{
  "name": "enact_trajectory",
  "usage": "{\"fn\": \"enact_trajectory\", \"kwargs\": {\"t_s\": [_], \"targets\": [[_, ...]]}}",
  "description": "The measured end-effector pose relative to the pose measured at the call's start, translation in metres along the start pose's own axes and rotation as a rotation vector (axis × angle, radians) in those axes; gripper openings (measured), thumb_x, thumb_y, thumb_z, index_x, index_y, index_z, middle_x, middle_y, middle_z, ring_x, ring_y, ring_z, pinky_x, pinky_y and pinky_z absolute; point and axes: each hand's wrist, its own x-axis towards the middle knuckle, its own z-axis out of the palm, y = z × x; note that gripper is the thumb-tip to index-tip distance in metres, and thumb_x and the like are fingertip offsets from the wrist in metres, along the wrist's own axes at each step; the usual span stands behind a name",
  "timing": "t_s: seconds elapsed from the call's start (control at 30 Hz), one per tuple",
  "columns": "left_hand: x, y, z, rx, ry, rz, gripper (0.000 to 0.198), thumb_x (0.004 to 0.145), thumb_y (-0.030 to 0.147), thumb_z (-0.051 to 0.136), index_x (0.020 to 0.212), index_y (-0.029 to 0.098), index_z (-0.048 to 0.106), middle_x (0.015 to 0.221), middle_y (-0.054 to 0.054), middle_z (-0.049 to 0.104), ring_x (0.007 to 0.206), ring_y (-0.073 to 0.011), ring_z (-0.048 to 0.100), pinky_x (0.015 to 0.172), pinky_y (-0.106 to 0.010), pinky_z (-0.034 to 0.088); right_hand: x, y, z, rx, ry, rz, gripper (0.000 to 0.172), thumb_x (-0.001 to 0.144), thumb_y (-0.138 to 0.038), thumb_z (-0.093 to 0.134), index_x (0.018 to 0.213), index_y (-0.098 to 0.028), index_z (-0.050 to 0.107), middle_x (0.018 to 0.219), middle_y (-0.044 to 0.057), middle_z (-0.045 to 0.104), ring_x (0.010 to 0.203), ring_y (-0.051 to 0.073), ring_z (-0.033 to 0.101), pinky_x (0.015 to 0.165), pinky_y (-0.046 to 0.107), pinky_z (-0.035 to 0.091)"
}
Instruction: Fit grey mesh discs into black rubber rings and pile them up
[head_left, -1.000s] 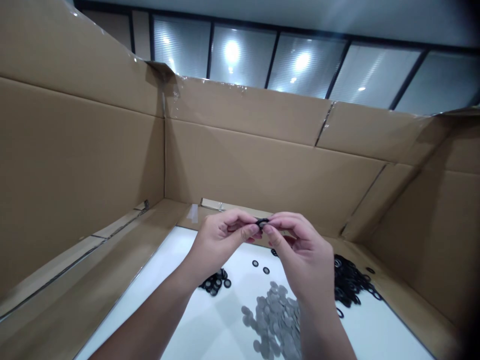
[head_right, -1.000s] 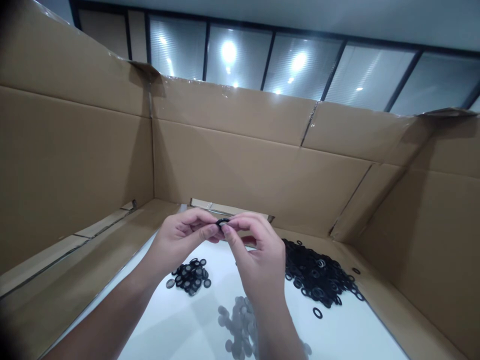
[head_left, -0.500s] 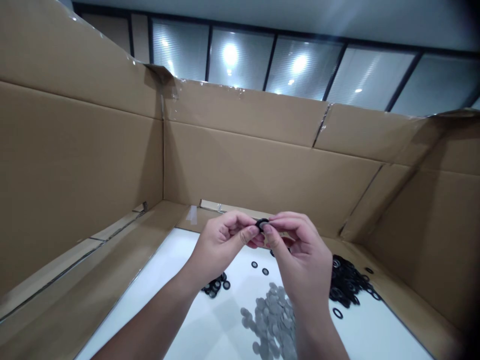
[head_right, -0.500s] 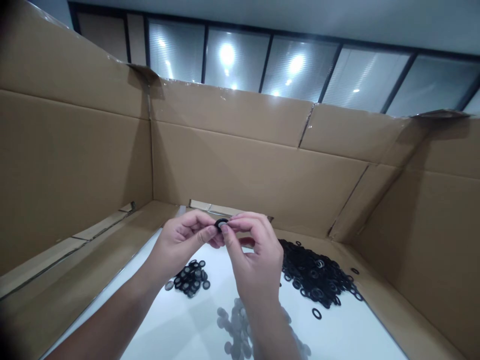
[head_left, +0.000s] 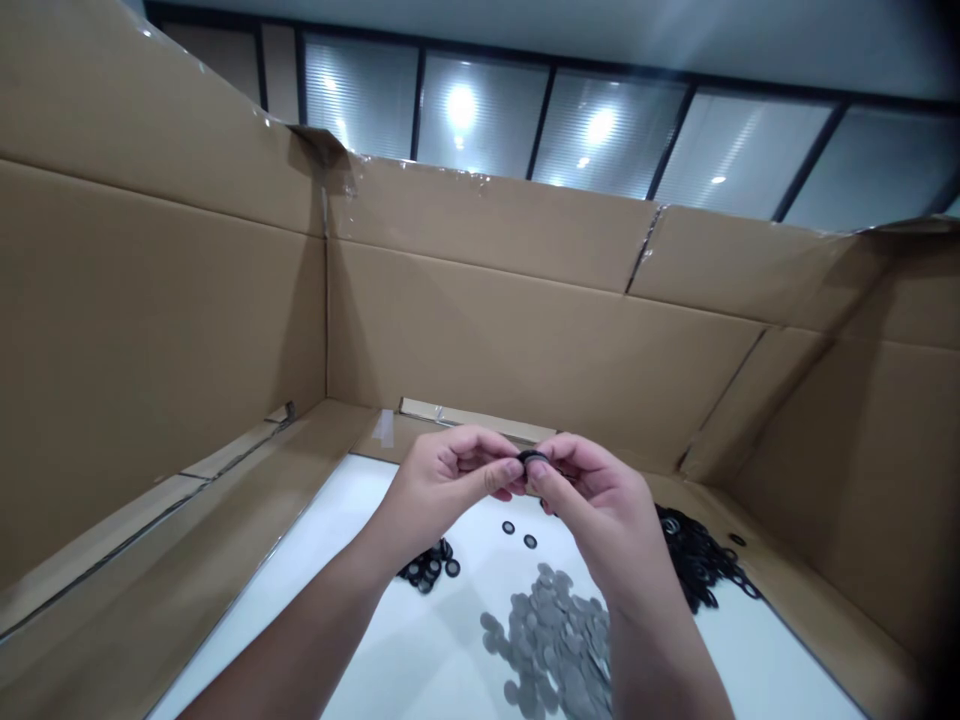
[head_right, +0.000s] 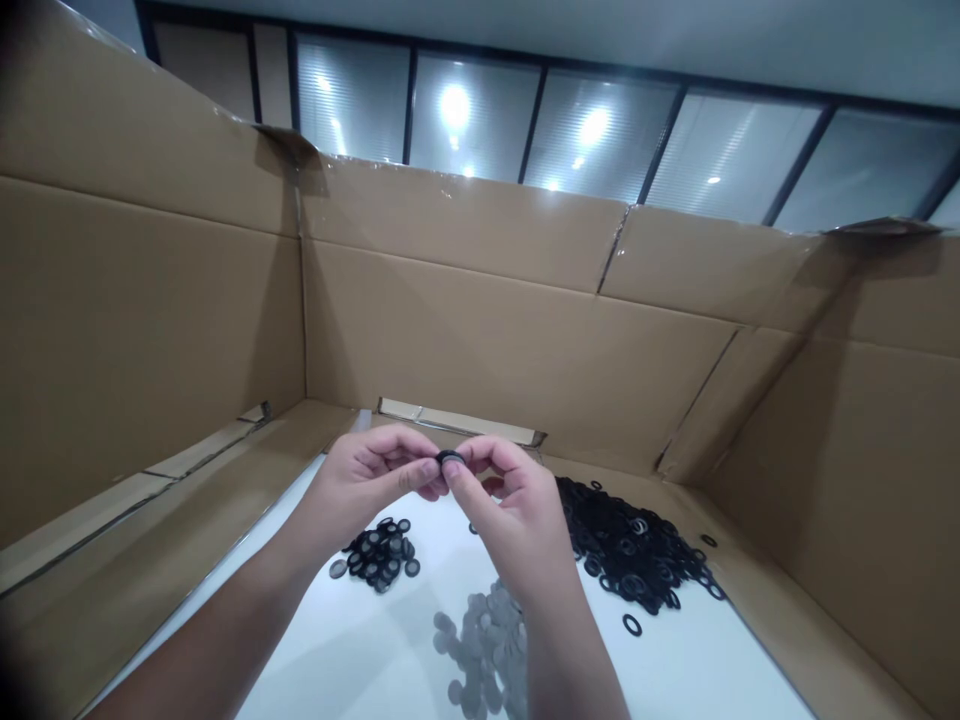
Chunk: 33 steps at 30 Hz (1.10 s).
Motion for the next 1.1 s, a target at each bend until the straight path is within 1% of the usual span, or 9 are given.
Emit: {"fn": "enact_trajectory", "kwargs": {"t_s": [0.17,0.27,0.33,0.4,0.5,0.6,0.7,0.97,1.1], "targets": [[0.001,-0.002,-0.001,-0.087,-0.024,-0.056,0.011,0.085,0.026,0.078,0.088,0.016,0.073,0.079,-0.002,0.077,0.073,-0.0133,0.074,0.072,-0.023,0.061,0.001,0.006,0.004,0.195,-0.062,0.018,0.017,0.087,-0.037,0.074,0.086,-0.020,0.070,0.076,0.000,0.065,0.062,0.011,0.057,0.057,0.022,0.048],[0.001,-0.001,0.001,-0.100,-0.022,-0.054,0.010,0.086,0.024,0.078,0.085,0.016,0.072,0.076,-0.001,0.077,0.073,-0.0128,0.074,0.072,-0.021,0.061,0.001,0.009,0.008,0.290,-0.064,0.041,0.016,0.088,-0.036,0.074,0.087,-0.021,0.070,0.075,-0.001,0.062,0.063,0.010,0.052,0.057,0.021,0.043],[0.001,0.001,0.001,-0.074,-0.009,-0.032,0.009,0.086,0.024,0.077,0.084,0.016,0.073,0.076,-0.001,0.077,0.074,-0.0124,0.074,0.072,-0.020,0.060,0.001,0.010,0.009,0.299,-0.065,0.045,0.017,0.089,-0.037,0.074,0.086,-0.021,0.069,0.074,-0.002,0.061,0.062,0.009,0.050,0.056,0.021,0.040],[0.000,0.002,0.002,-0.034,0.020,0.001,0.008,0.086,0.023,0.077,0.085,0.016,0.075,0.078,-0.001,0.077,0.075,-0.0121,0.074,0.072,-0.020,0.060,0.001,0.009,0.009,0.252,-0.067,0.032,0.018,0.091,-0.038,0.072,0.086,-0.021,0.068,0.074,-0.002,0.060,0.062,0.009,0.049,0.057,0.021,0.039],[-0.001,0.001,0.001,0.032,0.066,0.042,0.006,0.085,0.023,0.078,0.085,0.017,0.076,0.080,0.000,0.077,0.078,-0.0118,0.074,0.073,-0.018,0.060,0.001,0.005,0.007,0.105,-0.056,-0.013,0.018,0.093,-0.039,0.069,0.086,-0.022,0.067,0.080,-0.001,0.061,0.064,0.010,0.050,0.059,0.022,0.042],[-0.001,0.000,0.002,0.072,0.066,0.073,0.005,0.085,0.023,0.078,0.085,0.018,0.077,0.080,0.000,0.077,0.078,-0.0114,0.074,0.073,-0.018,0.061,0.000,0.002,0.006,-0.043,-0.041,-0.054,0.020,0.095,-0.040,0.065,0.086,-0.022,0.066,0.083,0.000,0.060,0.067,0.012,0.052,0.060,0.024,0.043],[-0.002,-0.002,0.002,0.097,0.053,0.098,0.005,0.086,0.023,0.076,0.087,0.018,0.076,0.082,0.000,0.077,0.078,-0.0117,0.074,0.074,-0.019,0.061,-0.001,-0.001,0.005,-0.134,-0.037,-0.059,0.022,0.096,-0.041,0.061,0.086,-0.022,0.064,0.083,0.001,0.059,0.070,0.014,0.053,0.060,0.025,0.043],[-0.003,-0.005,0.001,0.214,0.048,0.142,0.007,0.087,0.024,0.075,0.088,0.017,0.076,0.083,-0.002,0.076,0.078,-0.0129,0.073,0.074,-0.021,0.060,-0.004,-0.009,-0.006,-0.258,-0.099,-0.056,0.018,0.096,-0.037,0.060,0.086,-0.022,0.065,0.085,0.002,0.062,0.076,0.016,0.057,0.060,0.026,0.042],[-0.004,-0.002,0.001,0.173,0.024,0.054,0.010,0.088,0.028,0.074,0.090,0.018,0.074,0.084,-0.001,0.076,0.077,-0.0123,0.072,0.073,-0.021,0.060,-0.003,-0.006,-0.007,-0.190,-0.077,-0.072,0.017,0.095,-0.037,0.063,0.086,-0.022,0.066,0.086,0.002,0.063,0.076,0.016,0.058,0.064,0.027,0.045]]}}
